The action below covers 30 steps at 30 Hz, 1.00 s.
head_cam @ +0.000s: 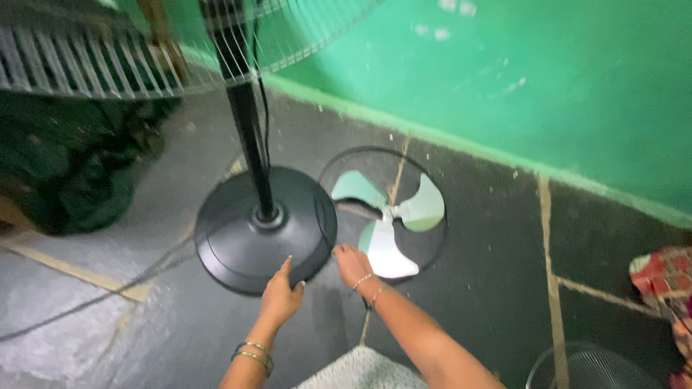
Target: The person removes the front grill of a standing electric fan by unscrewing the central nut with a screwdriver. The fan blades remain detached on the floor during the process.
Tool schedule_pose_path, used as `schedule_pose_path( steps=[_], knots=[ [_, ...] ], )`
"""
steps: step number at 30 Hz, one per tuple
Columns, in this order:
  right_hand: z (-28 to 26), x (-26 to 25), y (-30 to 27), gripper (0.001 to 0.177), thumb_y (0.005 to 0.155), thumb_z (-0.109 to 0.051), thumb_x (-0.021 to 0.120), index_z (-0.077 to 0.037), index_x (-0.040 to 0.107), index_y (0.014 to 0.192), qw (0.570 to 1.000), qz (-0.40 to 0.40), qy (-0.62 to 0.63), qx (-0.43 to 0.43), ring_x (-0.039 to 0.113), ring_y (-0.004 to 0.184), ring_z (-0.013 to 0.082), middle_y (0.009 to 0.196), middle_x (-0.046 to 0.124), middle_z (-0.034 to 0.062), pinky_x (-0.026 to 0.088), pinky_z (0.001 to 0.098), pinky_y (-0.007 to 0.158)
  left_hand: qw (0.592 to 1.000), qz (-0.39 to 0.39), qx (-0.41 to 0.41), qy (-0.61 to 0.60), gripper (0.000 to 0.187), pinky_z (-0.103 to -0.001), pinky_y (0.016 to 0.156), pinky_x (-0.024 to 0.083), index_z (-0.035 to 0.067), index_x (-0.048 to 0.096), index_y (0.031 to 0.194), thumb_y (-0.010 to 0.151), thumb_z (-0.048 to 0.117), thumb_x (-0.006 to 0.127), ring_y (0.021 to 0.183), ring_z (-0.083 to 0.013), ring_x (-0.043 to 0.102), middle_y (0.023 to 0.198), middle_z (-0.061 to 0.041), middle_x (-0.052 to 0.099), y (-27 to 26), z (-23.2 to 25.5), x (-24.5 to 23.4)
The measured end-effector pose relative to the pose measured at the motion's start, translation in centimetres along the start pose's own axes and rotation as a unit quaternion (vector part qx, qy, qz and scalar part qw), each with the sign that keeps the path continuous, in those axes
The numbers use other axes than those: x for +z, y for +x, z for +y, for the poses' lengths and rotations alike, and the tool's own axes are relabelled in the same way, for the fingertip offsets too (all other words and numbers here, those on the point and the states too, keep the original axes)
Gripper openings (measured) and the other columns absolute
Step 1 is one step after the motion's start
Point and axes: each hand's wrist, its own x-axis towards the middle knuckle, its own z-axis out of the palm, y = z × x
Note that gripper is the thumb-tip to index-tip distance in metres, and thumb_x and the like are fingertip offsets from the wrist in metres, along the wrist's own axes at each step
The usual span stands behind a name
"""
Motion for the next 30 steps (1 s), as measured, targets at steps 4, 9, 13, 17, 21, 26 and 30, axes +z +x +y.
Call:
schedule_pose_path(
  steps=[4, 9, 13, 17, 21, 26, 30],
  knots=[
    [-4.4, -8.3, 2.6, 0.037, 0.078, -0.014, 0.077, -0.007, 0.065, 0.112, 0.987, 0.043, 0.154, 0.022, 0.061, 0.105, 0.0418, 0.110, 0.063, 0.0191, 0.050, 0.0489, 0.088, 0.983, 0.143, 0.103, -0.042, 0.071, -0.043, 0.109, 0.046, 0.008, 0.048, 0.148, 0.082, 0.019, 0.075, 0.132, -0.0357, 0.057, 0.139, -0.020, 0.061, 0.9, 5.6, -8.7],
    [-9.1, -21.5, 6.6, 0.029, 0.086, -0.019, 0.073, -0.009, 0.066, 0.113, 0.963, 0.158, 0.207, -0.071, 0.066, 0.101, 0.0361, 0.109, 0.067, 0.0146, 0.053, 0.0437, 0.088, 0.880, 0.411, 0.240, -0.009, 0.059, -0.044, 0.112, 0.043, -0.001, 0.051, 0.138, 0.090, 0.015, 0.081, 0.130, -0.0383, 0.056, 0.138, -0.022, 0.059, -0.8, 12.8, -24.0],
    [-12.9, -33.5, 10.6, 0.027, 0.090, -0.022, 0.071, -0.008, 0.068, 0.114, 0.939, 0.241, 0.209, -0.131, 0.069, 0.098, 0.0308, 0.106, 0.069, 0.0139, 0.055, 0.0428, 0.085, 0.823, 0.500, 0.253, -0.096, 0.085, -0.045, 0.110, 0.043, -0.004, 0.029, 0.155, 0.097, 0.020, 0.086, 0.130, -0.0363, 0.052, 0.144, -0.020, 0.050, -3.6, 18.8, -34.1],
    [-16.8, -44.9, 14.3, 0.022, 0.095, -0.018, 0.069, -0.002, 0.069, 0.111, 0.893, 0.338, 0.216, -0.205, 0.072, 0.094, 0.0272, 0.105, 0.071, 0.0145, 0.058, 0.0377, 0.081, 0.723, 0.615, 0.314, 0.030, 0.079, -0.046, 0.112, 0.039, -0.003, 0.025, 0.152, 0.098, 0.013, 0.080, 0.129, -0.0368, 0.045, 0.146, -0.022, 0.040, -6.6, 24.1, -37.9],
    [-19.7, -53.3, 18.5, 0.015, 0.093, -0.014, 0.071, -0.002, 0.071, 0.103, 0.850, 0.420, 0.236, -0.215, 0.077, 0.087, 0.0242, 0.099, 0.076, 0.0132, 0.062, 0.0336, 0.074, 0.631, 0.635, 0.404, 0.188, 0.059, -0.044, 0.110, 0.037, 0.007, 0.039, 0.143, 0.100, 0.009, 0.080, 0.126, -0.0287, 0.048, 0.131, -0.012, 0.049, -6.4, 29.1, -38.2],
    [-20.6, -58.2, 22.6, 0.016, 0.091, -0.015, 0.072, -0.003, 0.076, 0.099, 0.838, 0.473, 0.237, -0.132, 0.078, 0.078, 0.0186, 0.087, 0.080, 0.0103, 0.061, 0.0314, 0.072, 0.740, 0.428, 0.453, 0.254, 0.061, -0.044, 0.117, 0.037, -0.005, 0.044, 0.147, 0.093, 0.005, 0.071, 0.131, -0.0364, 0.050, 0.136, -0.024, 0.055, -1.2, 35.6, -38.6],
    [-20.7, -58.9, 24.5, 0.023, 0.091, -0.022, 0.071, -0.001, 0.078, 0.096, 0.836, 0.419, 0.353, -0.026, 0.076, 0.064, 0.0131, 0.076, 0.080, 0.0080, 0.060, 0.0292, 0.062, 0.645, 0.451, 0.379, 0.487, 0.067, -0.046, 0.131, 0.017, 0.002, 0.036, 0.163, 0.099, 0.006, 0.058, 0.156, -0.0364, 0.026, 0.168, -0.018, 0.034, 3.6, 40.0, -40.0]
  ],
)
